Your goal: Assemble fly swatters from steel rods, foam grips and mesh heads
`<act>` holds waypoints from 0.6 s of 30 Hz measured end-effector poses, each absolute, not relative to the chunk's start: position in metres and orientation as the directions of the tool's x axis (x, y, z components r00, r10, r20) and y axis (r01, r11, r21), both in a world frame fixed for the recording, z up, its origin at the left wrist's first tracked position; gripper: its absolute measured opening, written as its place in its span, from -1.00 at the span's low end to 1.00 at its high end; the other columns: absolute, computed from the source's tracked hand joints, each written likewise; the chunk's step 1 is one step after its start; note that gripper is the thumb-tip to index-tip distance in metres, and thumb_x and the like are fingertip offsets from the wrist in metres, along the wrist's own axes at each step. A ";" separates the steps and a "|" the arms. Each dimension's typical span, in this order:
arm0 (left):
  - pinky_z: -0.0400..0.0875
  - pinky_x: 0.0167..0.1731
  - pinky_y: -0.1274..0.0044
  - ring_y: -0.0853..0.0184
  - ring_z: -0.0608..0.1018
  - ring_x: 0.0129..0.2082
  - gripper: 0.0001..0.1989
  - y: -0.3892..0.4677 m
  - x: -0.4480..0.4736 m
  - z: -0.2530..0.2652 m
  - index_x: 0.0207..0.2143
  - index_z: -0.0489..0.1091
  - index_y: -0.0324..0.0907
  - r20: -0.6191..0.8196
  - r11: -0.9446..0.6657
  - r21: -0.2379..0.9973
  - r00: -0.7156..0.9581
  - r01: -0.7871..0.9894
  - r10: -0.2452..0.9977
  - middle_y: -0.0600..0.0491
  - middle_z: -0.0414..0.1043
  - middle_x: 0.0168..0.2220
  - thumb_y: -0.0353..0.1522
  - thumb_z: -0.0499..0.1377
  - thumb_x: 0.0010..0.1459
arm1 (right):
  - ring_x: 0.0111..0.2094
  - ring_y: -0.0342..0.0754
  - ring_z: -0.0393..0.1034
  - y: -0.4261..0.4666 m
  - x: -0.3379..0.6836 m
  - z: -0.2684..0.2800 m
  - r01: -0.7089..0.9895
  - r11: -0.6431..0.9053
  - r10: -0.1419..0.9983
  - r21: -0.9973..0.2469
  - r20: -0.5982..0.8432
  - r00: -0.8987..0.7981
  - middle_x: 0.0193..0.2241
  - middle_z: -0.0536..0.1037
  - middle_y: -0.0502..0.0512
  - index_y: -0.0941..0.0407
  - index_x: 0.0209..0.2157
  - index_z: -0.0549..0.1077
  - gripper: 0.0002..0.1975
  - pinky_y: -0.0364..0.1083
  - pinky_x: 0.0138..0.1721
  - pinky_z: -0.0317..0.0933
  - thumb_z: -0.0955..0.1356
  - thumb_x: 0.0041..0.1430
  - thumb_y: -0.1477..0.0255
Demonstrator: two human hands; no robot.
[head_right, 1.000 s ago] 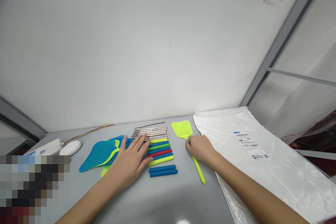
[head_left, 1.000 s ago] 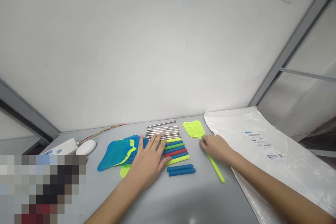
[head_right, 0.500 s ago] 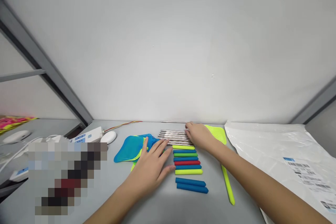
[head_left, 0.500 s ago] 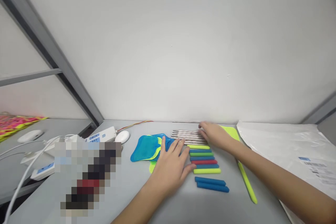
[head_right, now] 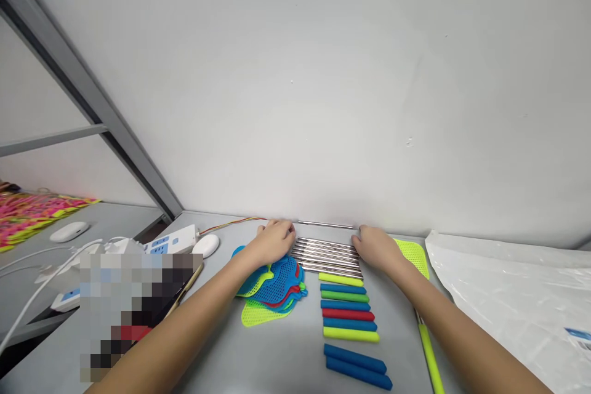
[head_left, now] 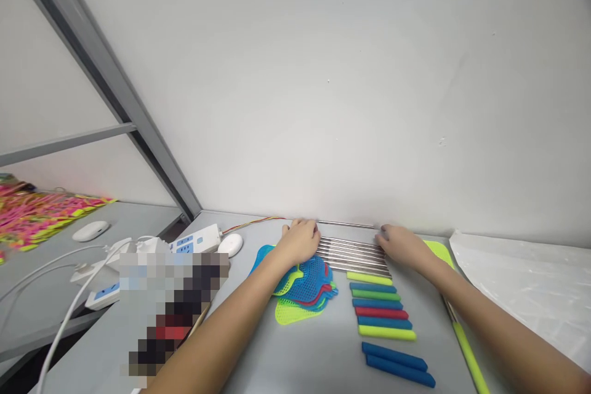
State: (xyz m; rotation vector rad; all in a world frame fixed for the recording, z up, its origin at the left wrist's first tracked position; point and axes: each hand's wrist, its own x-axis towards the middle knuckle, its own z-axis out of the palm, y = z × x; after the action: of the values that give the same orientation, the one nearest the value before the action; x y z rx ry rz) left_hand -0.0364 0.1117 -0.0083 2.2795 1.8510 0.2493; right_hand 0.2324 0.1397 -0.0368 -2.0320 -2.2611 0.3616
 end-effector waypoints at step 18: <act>0.21 -0.02 0.30 0.15 0.42 0.00 -0.71 0.123 -0.017 -0.010 -0.09 0.31 -0.05 0.009 -0.142 0.425 0.153 0.894 0.988 0.01 0.47 -0.06 -0.23 -0.08 0.21 | -0.25 0.04 0.42 0.136 0.225 -0.036 0.831 0.007 0.996 -0.557 -0.070 -0.056 -0.27 0.55 0.20 0.18 -0.14 0.39 -0.63 -0.10 -0.30 0.17 0.20 0.21 0.20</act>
State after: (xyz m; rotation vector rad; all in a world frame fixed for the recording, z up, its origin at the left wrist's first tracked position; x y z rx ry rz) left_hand -0.0169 0.1227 -0.0096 2.1160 1.8105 0.4140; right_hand 0.2247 0.1358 -0.0362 -1.8813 -1.9471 0.6654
